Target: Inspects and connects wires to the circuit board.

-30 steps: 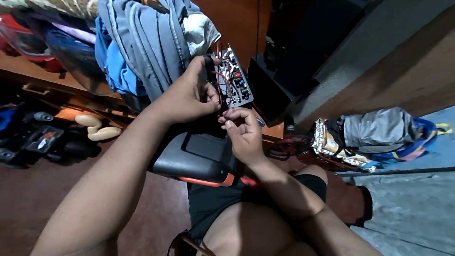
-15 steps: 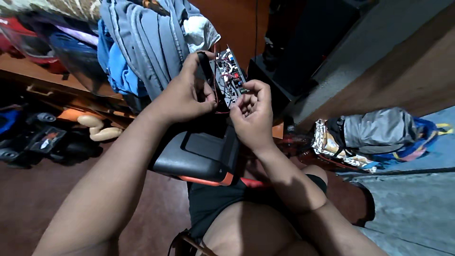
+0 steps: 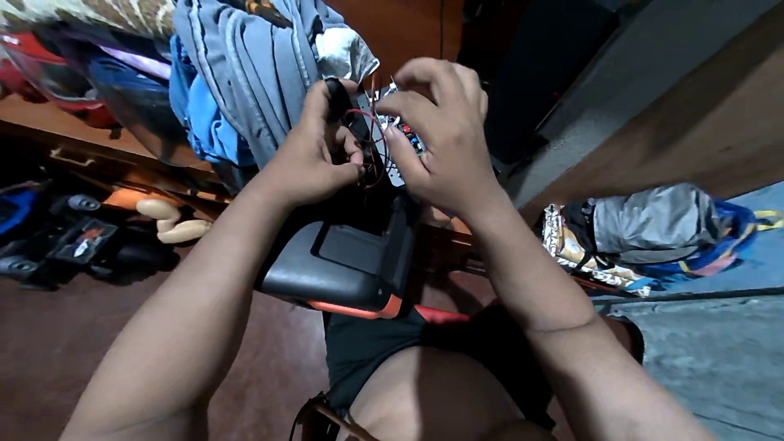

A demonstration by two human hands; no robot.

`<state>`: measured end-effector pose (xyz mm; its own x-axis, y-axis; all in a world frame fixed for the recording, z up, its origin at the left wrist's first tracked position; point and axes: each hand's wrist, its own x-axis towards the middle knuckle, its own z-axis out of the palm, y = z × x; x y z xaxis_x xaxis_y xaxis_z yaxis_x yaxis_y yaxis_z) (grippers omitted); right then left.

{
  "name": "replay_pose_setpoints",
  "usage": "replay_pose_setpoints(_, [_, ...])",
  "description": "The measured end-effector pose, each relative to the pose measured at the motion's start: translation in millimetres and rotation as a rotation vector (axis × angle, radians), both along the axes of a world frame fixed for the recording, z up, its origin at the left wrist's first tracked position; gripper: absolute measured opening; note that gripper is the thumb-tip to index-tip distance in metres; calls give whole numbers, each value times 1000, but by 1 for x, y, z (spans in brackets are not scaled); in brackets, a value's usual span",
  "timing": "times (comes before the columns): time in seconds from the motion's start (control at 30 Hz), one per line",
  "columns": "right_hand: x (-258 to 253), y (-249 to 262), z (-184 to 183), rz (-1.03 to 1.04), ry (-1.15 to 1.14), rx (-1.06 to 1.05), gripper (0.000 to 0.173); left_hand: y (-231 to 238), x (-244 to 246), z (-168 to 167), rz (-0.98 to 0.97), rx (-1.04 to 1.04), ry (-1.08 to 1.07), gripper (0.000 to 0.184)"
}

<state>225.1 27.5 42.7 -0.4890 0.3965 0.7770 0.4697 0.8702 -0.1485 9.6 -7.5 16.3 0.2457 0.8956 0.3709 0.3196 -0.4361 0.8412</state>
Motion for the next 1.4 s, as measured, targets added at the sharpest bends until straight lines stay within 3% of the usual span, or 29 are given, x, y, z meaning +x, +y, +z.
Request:
replay_pose_setpoints(0.1, [-15,22,15,198,-146,-54,29,0,-1,0,18,23,-33,84])
replay_pose_setpoints(0.23, [-21,36,26,407,-329,-293,32,1,-2,0,56,32,-69,80])
replay_pose_setpoints(0.4, [-13,44,16,587,-305,-302,28,1,-5,1,159,23,-84,85])
replay_pose_setpoints(0.5, [-14,46,6,574,-252,-234,27,1,-4,2,178,42,-128,85])
replay_pose_setpoints(0.63, [-16,46,3,563,-250,-225,9,1,-4,2,184,55,-200,84])
replay_pose_setpoints(1.07, [-32,27,-2,69,-378,-354,21,4,-5,0,130,34,-287,80])
replay_pose_setpoints(1.4, [-32,31,-18,181,-169,-342,14,2,-2,2,109,-6,-287,86])
